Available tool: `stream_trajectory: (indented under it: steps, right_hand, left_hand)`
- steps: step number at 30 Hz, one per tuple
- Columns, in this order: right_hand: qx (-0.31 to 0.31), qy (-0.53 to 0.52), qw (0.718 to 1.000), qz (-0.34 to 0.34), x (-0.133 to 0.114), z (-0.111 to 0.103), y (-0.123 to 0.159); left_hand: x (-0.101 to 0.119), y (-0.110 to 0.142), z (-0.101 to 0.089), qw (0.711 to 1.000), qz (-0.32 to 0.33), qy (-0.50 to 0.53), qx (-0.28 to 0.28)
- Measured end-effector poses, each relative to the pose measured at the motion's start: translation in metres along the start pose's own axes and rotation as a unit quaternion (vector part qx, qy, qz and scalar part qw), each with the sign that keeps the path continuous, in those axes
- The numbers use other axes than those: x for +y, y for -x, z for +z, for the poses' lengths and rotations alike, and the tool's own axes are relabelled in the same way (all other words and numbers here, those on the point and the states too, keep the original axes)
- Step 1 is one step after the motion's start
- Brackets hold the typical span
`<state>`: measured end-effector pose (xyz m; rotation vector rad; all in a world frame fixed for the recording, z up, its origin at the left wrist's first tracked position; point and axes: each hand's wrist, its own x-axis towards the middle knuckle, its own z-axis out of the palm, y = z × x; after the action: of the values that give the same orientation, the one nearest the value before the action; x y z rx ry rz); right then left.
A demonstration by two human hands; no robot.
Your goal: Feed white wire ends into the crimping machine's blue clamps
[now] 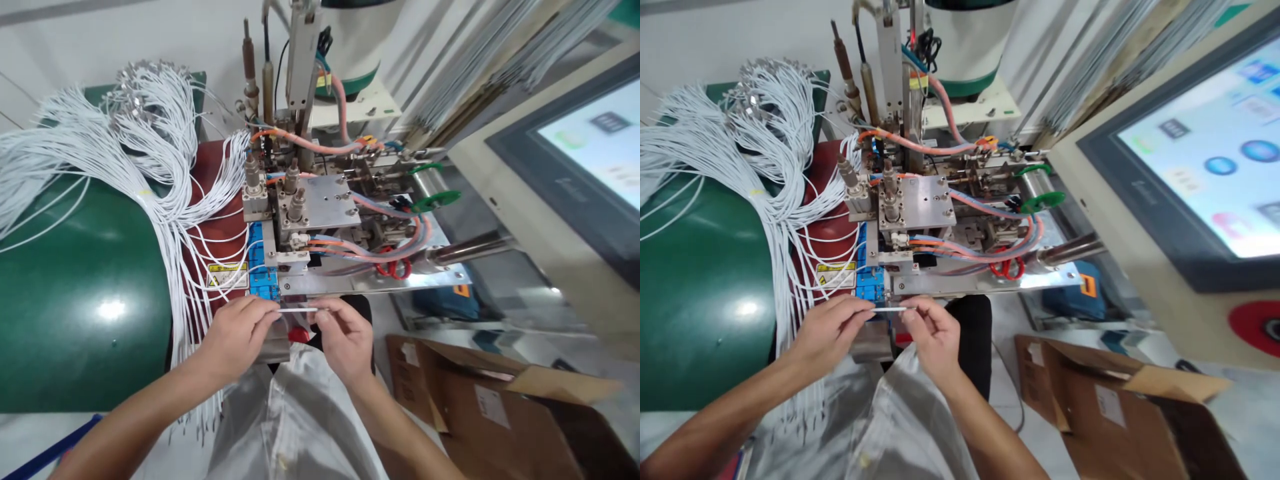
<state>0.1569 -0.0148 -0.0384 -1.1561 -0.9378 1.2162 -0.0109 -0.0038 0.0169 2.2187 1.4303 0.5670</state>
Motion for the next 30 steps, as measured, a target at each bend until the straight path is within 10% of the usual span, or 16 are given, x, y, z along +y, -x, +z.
stream_trajectory:
  steps: [6,30]
  right_hand:
    - [-0.094,0.087,0.991,-0.027,-0.011,0.002,-0.01]
    - [0.039,0.058,0.998,-0.011,-0.003,0.03,0.001]
  left_hand:
    - [0.008,-0.003,0.019,0.998,-0.019,0.046,0.023]
    - [0.01,-0.001,0.033,0.927,-0.232,0.294,0.038]
